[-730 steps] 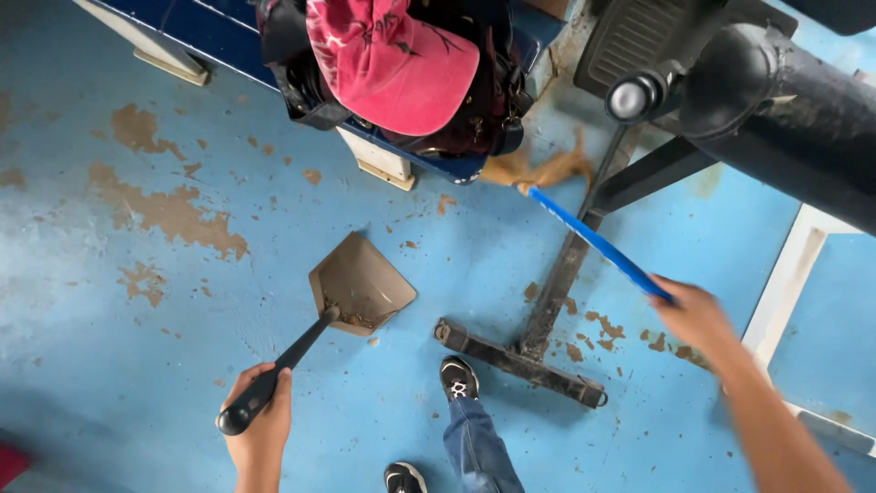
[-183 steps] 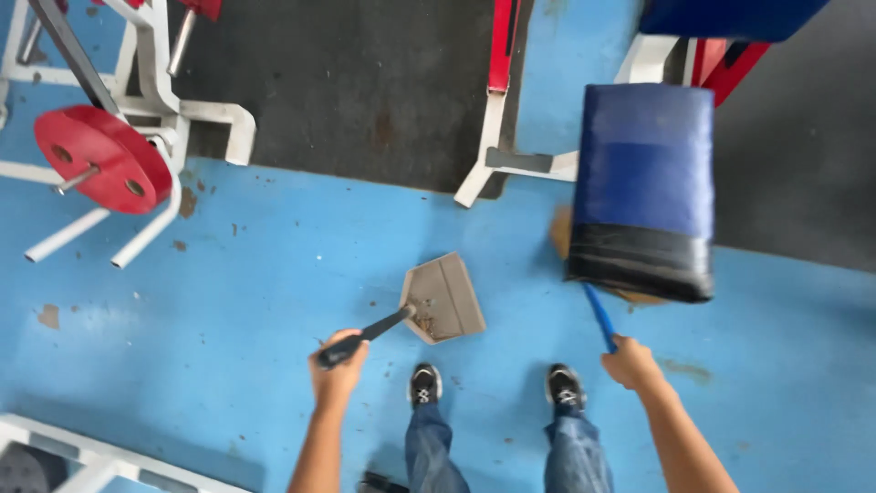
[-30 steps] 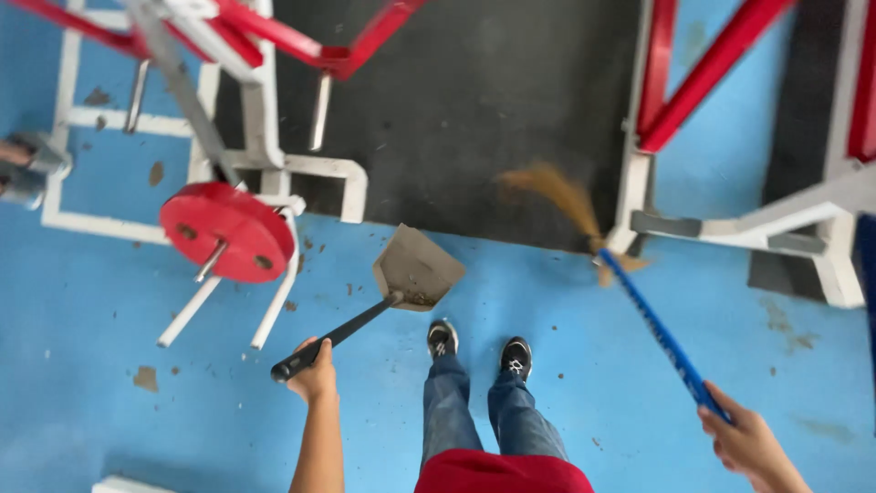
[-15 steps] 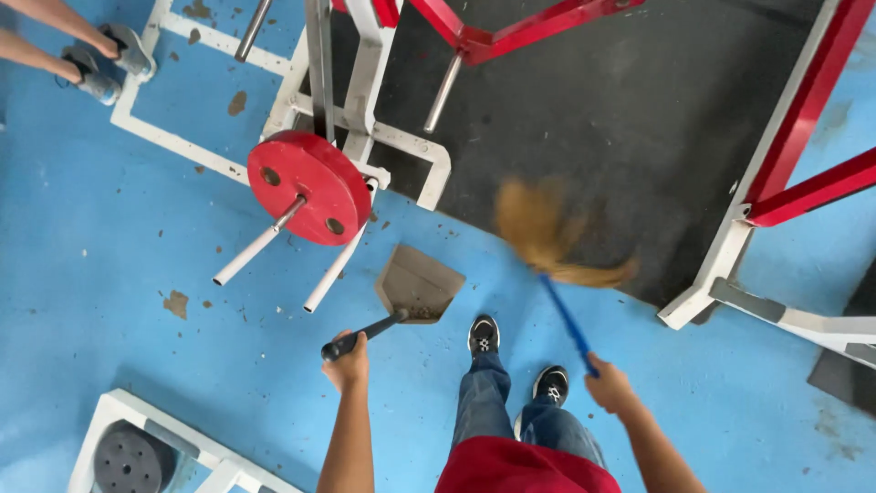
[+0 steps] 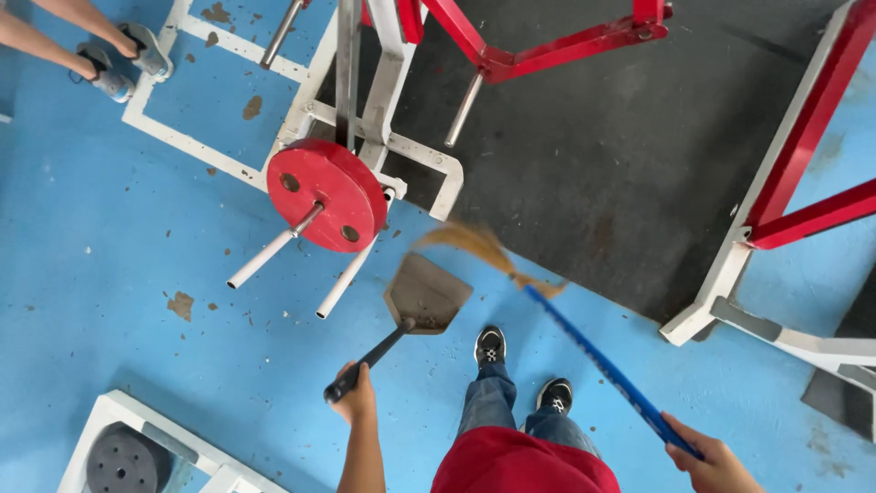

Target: Sweeping the gym floor using a broom and dustpan to collect dirt and debris.

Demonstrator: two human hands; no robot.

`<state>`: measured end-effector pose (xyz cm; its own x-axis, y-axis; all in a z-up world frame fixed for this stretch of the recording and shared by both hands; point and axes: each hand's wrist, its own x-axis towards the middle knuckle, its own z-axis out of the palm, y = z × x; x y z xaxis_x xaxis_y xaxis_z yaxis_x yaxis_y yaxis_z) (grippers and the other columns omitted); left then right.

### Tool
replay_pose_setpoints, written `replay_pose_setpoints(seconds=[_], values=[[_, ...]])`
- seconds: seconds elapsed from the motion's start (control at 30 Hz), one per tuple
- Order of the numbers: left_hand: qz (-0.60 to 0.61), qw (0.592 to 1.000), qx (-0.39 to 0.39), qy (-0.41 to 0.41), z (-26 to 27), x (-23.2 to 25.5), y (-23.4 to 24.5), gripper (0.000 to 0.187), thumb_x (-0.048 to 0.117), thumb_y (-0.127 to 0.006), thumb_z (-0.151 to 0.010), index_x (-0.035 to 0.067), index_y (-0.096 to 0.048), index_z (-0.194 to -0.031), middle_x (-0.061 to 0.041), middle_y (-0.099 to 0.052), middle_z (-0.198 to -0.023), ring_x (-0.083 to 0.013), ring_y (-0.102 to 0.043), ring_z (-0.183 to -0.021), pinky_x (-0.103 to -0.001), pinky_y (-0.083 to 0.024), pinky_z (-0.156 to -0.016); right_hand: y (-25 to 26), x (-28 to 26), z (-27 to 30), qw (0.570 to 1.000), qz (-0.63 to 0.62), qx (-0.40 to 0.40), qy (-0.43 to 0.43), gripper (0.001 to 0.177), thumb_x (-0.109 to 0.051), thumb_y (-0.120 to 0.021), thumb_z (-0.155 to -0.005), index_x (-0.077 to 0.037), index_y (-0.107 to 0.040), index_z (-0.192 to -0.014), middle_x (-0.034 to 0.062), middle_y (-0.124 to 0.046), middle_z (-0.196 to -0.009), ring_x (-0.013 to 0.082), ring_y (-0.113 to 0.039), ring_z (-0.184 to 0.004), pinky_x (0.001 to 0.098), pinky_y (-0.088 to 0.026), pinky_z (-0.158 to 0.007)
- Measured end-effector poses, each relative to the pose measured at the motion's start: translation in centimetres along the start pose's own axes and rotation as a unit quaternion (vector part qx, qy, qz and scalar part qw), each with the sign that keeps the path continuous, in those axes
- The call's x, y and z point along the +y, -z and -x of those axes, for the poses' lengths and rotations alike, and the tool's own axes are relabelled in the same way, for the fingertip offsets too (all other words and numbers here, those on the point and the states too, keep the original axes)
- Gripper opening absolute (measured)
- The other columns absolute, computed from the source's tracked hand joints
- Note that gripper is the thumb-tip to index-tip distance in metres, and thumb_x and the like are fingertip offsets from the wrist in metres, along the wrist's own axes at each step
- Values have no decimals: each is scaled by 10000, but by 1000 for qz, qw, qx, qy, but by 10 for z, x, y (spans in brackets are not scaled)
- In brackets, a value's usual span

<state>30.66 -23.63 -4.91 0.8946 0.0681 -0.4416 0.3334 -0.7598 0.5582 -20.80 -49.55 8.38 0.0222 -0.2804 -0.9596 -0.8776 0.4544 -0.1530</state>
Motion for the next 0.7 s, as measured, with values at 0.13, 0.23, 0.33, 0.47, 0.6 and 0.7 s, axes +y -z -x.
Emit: replay_pose_setpoints(seconds=[0.13, 0.23, 0.33, 0.47, 0.6, 0.7], values=[[41, 997, 11, 66, 6, -27, 20, 249, 144, -751, -880, 119, -756, -1128, -98, -768, -1125, -239, -729, -1023, -410, -586, -914, -22, -101, 15, 995, -51, 54, -62, 529, -164, -557, -1061, -212, -446, -1576, 172, -641, -938, 225, -532, -687, 298, -395, -598], [21, 999, -1, 48, 7, -48, 24, 278, 161, -766, -865, 124, -762, -1141, -83, -780, -1118, -227, -739, -1001, -397, -591, -882, -53, -115, -63, 994, -74, 77, -20, 555, -140, -581, -1026, -234, -457, -1558, 139, -553, -841, 200, -457, -586, 304, -370, -481], [-42, 997, -33, 58, 15, -48, 25, 309, 174, -765, -875, 201, -739, -1182, -47, -794, -1116, -171, -750, -905, -332, -611, -732, -97, -99, -145, 997, -4, 69, 22, 534, -142, -588, -942, -200, -547, -1472, 117, -552, -689, 216, -461, -487, 334, -369, -405], [39, 993, -28, 107, 20, -52, 19, 332, 176, -790, -882, 172, -744, -1211, -58, -763, -1190, -213, -717, -1066, -386, -577, -937, -130, -92, -171, 996, 67, -59, 15, 561, -72, -597, -869, -198, -632, -1414, 98, -462, -512, 203, -334, -385, 346, -298, -355], [0, 996, -15, 88, 18, -73, 14, 308, 198, -799, -880, 165, -755, -1183, -52, -753, -1183, -212, -711, -1058, -385, -571, -935, -123, -49, -126, 997, -38, -66, -2, 586, -54, -664, -919, -175, -621, -1491, 77, -515, -638, 161, -335, -440, 294, -215, -377], [116, 986, 4, 123, 18, -91, 15, 368, 182, -795, -867, 137, -729, -1226, -78, -741, -1186, -228, -689, -1055, -386, -548, -920, -115, 36, -133, 995, 9, -102, -6, 564, -105, -642, -1027, -208, -503, -1564, 81, -632, -786, 117, -434, -569, 218, -331, -502]])
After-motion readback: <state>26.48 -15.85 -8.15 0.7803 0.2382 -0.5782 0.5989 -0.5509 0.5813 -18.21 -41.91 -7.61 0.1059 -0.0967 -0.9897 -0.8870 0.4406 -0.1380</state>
